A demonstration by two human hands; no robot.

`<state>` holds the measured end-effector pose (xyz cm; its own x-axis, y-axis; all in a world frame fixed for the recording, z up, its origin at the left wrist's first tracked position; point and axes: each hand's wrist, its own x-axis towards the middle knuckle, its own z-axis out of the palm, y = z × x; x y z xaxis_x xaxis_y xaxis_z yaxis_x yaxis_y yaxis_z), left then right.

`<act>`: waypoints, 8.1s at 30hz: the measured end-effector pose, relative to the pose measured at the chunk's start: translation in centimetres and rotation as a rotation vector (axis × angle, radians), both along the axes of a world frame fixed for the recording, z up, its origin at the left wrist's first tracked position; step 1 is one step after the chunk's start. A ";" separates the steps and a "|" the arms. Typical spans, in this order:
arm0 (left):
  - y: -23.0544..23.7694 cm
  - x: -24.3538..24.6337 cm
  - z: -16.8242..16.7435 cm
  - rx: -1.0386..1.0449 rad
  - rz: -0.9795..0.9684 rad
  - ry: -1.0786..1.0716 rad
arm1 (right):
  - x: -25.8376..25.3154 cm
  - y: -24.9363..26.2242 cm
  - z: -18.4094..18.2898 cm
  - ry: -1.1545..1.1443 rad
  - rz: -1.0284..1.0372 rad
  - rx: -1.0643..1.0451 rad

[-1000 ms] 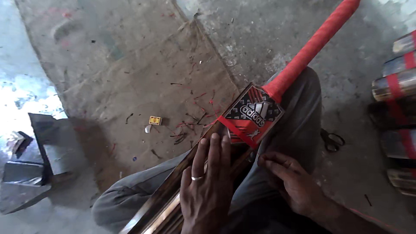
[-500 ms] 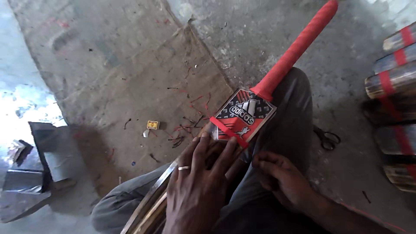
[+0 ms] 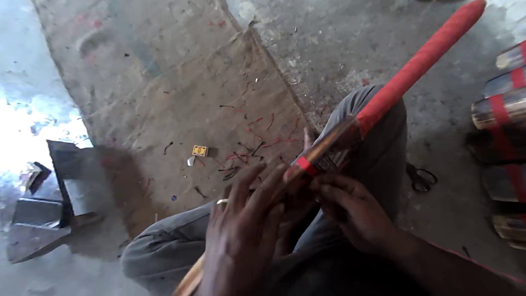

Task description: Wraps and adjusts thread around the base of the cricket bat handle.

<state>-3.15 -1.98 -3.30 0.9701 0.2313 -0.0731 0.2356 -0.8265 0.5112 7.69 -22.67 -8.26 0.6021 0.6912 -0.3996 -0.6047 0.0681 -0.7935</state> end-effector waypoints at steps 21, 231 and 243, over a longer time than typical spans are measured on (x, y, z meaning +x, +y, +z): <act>-1.9 0.1 -2.0 -0.062 -0.095 0.170 | -2.7 -5.5 -0.4 -0.079 0.010 -0.053; -2.1 -0.4 -2.0 -0.111 -0.065 0.185 | -2.8 -6.3 -0.6 -0.034 0.036 -0.015; -0.2 -0.7 1.2 0.013 0.043 0.025 | 0.1 -0.8 0.6 0.043 0.051 0.009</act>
